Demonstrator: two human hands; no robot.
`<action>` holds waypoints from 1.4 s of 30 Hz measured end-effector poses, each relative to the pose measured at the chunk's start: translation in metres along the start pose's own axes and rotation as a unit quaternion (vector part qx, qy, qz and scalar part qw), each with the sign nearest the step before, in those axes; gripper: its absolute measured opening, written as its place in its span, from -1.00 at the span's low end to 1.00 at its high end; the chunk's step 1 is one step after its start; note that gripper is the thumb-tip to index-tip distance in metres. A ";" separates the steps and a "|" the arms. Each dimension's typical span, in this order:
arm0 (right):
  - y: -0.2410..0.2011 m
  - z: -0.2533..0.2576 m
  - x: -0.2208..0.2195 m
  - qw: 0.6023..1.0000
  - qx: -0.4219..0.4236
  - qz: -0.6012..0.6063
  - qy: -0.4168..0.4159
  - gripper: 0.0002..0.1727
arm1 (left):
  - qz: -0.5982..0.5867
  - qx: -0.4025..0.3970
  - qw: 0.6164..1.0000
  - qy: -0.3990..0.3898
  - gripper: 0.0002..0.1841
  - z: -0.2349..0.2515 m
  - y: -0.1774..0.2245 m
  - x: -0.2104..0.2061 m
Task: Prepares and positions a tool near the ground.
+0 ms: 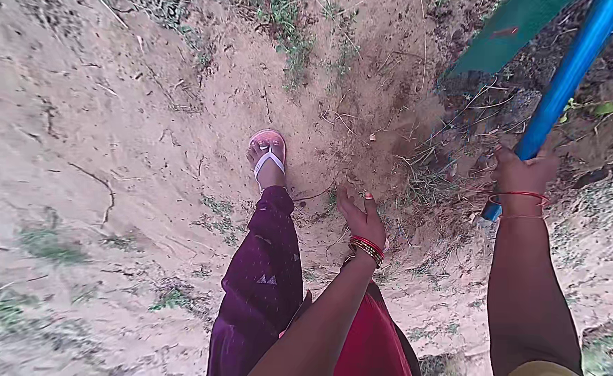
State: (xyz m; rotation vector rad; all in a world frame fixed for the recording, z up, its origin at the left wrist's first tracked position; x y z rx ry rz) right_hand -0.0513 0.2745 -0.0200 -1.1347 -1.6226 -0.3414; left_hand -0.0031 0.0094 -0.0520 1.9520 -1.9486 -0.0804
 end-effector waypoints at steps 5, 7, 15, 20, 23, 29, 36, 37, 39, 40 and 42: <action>0.039 -0.021 -0.097 0.986 -0.124 0.076 0.077 -0.49 | -0.003 0.018 1.000 0.002 -0.32 0.006 -0.011 0.006; 0.089 -0.074 -0.170 0.964 -0.262 0.021 -0.044 -0.51 | 0.007 0.021 1.000 -0.004 -0.32 0.003 -0.013 0.006; 0.076 -0.028 -0.096 0.962 -0.169 -0.057 -0.208 -0.64 | -0.011 0.007 1.000 -0.004 -0.33 0.001 -0.001 0.006; 0.007 -0.016 0.006 0.996 -0.002 -0.080 -0.048 -0.55 | -0.014 0.018 1.000 -0.002 -0.33 0.003 -0.014 0.009; 0.021 -0.018 -0.038 0.998 -0.027 0.004 0.048 -0.54 | -0.003 0.031 1.000 0.000 -0.33 0.006 -0.026 0.013; 0.116 -0.107 -0.208 0.931 -0.308 -0.018 -0.195 -0.59 | 0.020 0.042 0.999 -0.009 -0.34 0.002 -0.022 0.012; 0.055 -0.039 -0.064 0.968 -0.105 -0.087 -0.209 -0.57 | -0.007 0.027 1.000 -0.003 -0.34 0.003 -0.013 0.014; 0.038 -0.039 -0.040 0.976 -0.075 -0.096 -0.181 -0.57 | -0.006 0.025 1.000 -0.003 -0.34 0.003 -0.015 0.014; 0.018 -0.039 -0.004 0.989 -0.036 -0.092 -0.109 -0.53 | 0.002 0.028 1.000 -0.008 -0.34 0.003 -0.021 0.014; 0.014 -0.039 0.003 0.995 -0.025 -0.074 -0.069 -0.51 | 0.008 0.028 1.000 -0.007 -0.35 0.004 -0.022 0.015; 0.019 -0.036 -0.016 1.000 -0.016 -0.011 -0.003 -0.53 | 0.012 0.029 1.000 -0.003 -0.35 0.005 -0.024 0.017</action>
Point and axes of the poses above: each hand's wrist, its own z-axis towards the middle knuckle, its own x-axis out of the back of the hand, y = z × x, the point moved 3 cm from there along z, towards the middle knuckle, and after that the axes turned 8 degrees about x, right-handed, at the moved point
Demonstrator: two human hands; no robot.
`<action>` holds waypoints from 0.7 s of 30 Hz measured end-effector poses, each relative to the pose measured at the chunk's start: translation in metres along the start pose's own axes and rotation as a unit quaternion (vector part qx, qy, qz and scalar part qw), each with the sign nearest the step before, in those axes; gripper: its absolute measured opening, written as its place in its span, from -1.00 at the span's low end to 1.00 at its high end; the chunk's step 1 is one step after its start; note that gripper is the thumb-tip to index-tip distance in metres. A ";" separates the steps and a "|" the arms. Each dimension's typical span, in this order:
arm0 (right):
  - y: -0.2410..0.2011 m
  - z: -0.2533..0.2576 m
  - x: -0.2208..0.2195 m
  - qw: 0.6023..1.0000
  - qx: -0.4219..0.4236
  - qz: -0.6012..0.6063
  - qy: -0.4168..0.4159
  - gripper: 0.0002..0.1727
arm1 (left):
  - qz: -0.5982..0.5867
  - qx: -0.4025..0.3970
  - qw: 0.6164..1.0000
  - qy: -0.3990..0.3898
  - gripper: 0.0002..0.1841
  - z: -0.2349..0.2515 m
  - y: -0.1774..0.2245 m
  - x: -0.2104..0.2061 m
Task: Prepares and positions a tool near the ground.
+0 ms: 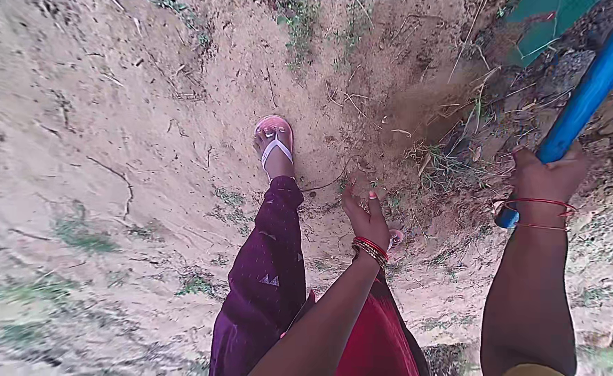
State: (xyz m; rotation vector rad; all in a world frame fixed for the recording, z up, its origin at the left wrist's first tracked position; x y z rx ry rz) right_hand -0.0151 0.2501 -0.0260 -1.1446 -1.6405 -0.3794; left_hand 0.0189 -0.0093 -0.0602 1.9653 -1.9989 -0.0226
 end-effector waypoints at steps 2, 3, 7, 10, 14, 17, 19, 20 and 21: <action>0.030 -0.007 -0.069 0.997 -0.057 0.052 0.022 -0.51 | -0.001 0.003 1.000 0.007 -0.36 0.002 -0.004 0.003; 0.052 -0.020 -0.111 0.992 -0.113 0.049 0.000 -0.52 | 0.003 0.008 1.000 0.008 -0.36 0.002 -0.006 0.003; 0.098 -0.070 -0.197 0.935 -0.272 -0.026 -0.227 -0.60 | 0.004 0.002 1.000 -0.006 -0.35 -0.004 -0.001 -0.005; 0.085 -0.054 -0.170 0.931 -0.228 0.000 -0.286 -0.66 | -0.003 -0.010 1.000 0.003 -0.36 -0.004 0.006 -0.002; 0.062 -0.034 -0.106 0.919 -0.111 -0.133 -0.353 -0.57 | -0.015 -0.013 1.000 0.003 -0.34 -0.003 0.013 -0.007; 0.034 -0.059 -0.088 0.891 -0.081 -0.194 -0.402 -0.55 | -0.026 0.011 1.000 0.000 -0.34 -0.001 0.013 -0.008; 0.033 -0.077 -0.086 0.884 -0.081 -0.215 -0.407 -0.53 | -0.026 0.036 0.999 -0.016 -0.35 0.002 0.011 -0.008; 0.036 -0.085 -0.087 0.884 -0.080 -0.225 -0.402 -0.52 | -0.026 0.047 0.998 -0.026 -0.35 0.003 0.008 -0.009; 0.039 -0.094 -0.089 0.885 -0.075 -0.232 -0.396 -0.53 | -0.022 0.057 0.998 -0.036 -0.35 0.004 0.006 -0.011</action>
Point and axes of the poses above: each hand's wrist, its own z-axis towards the middle knuckle, its own x-axis out of the back of the hand, y = z × x, the point moved 3 cm from there along z, towards the middle knuckle, and after that the axes turned 8 degrees about x, right-handed, at the moved point
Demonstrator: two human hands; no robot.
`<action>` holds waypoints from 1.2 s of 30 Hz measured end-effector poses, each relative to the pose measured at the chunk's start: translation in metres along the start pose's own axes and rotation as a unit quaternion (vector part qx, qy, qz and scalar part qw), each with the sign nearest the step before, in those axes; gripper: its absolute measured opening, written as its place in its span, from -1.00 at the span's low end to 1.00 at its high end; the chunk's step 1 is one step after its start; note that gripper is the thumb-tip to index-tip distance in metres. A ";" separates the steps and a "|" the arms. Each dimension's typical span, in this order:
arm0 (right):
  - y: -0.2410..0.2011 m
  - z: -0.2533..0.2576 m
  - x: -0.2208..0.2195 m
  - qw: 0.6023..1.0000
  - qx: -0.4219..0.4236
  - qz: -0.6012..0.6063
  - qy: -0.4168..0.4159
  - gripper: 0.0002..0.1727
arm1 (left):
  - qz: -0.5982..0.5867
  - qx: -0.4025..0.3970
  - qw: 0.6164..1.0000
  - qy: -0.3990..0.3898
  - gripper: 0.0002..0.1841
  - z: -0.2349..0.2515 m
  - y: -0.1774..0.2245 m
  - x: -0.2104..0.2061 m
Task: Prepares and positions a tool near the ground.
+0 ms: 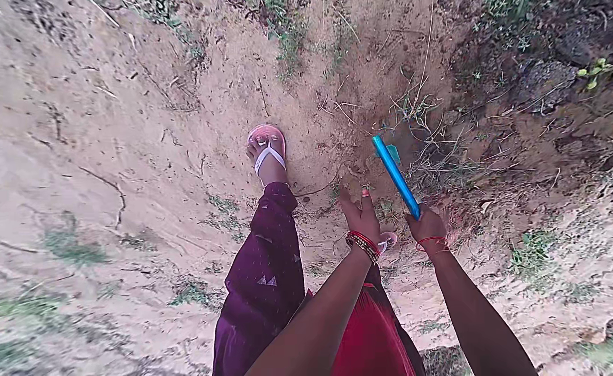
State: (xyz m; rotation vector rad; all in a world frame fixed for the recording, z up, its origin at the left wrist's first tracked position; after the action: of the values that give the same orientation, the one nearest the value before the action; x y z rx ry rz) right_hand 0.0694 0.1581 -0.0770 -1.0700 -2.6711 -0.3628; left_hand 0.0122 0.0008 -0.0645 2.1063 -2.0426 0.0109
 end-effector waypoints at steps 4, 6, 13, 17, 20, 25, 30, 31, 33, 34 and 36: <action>-0.015 -0.024 -0.015 0.999 0.033 0.007 0.027 -0.54 | 0.044 0.047 0.996 -0.054 -0.35 0.002 -0.005 -0.004; -0.026 -0.038 -0.013 0.996 0.057 0.038 0.051 -0.54 | 0.075 0.075 0.987 -0.119 -0.37 -0.002 -0.006 -0.007; -0.045 -0.057 -0.061 0.909 0.265 0.261 0.189 -0.57 | 0.092 0.046 0.979 -0.174 -0.55 -0.001 -0.005 -0.013; -0.016 0.006 -0.066 0.856 0.317 0.403 0.064 -0.34 | 0.192 0.061 0.975 -0.089 -0.49 0.016 -0.002 -0.001; -0.008 0.073 -0.030 0.952 0.098 0.252 0.141 -0.37 | 0.215 0.066 0.972 -0.069 -0.47 0.017 -0.005 -0.003; -0.019 0.167 -0.010 0.997 -0.009 -0.067 0.048 0.00 | 0.190 0.075 0.977 -0.064 -0.48 0.013 -0.007 -0.005; 0.022 0.133 0.027 0.992 -0.014 -0.025 0.121 -0.54 | 0.172 0.079 0.980 -0.062 -0.47 0.010 0.003 -0.007; 0.033 0.117 0.040 0.986 -0.030 -0.007 0.161 -0.52 | 0.165 0.080 0.981 -0.064 -0.45 0.008 0.006 -0.008; 0.055 0.081 0.074 0.972 -0.070 0.017 0.223 -0.49 | 0.154 0.078 0.982 -0.071 -0.45 0.005 0.012 -0.010; 0.066 0.064 0.097 0.963 -0.083 0.029 0.255 -0.49 | 0.150 0.075 0.983 -0.073 -0.46 0.004 0.015 -0.012; 0.083 0.028 0.146 0.940 -0.071 0.050 0.331 -0.50 | 0.135 0.069 0.986 -0.072 -0.47 0.001 0.023 -0.014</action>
State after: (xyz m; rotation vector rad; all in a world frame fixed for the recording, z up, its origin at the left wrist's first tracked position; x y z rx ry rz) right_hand 0.0215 0.3186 -0.0459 -0.9058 -2.0074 -0.7520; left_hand -0.0115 0.0136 -0.0643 1.9374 -2.4652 0.0445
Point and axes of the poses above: each hand's wrist, its own z-axis towards the middle knuckle, its own x-axis out of the back of the hand, y = z × x, the point moved 3 cm from there along z, towards the middle knuckle, and after that the axes turned 8 degrees about x, right-handed, at the moved point
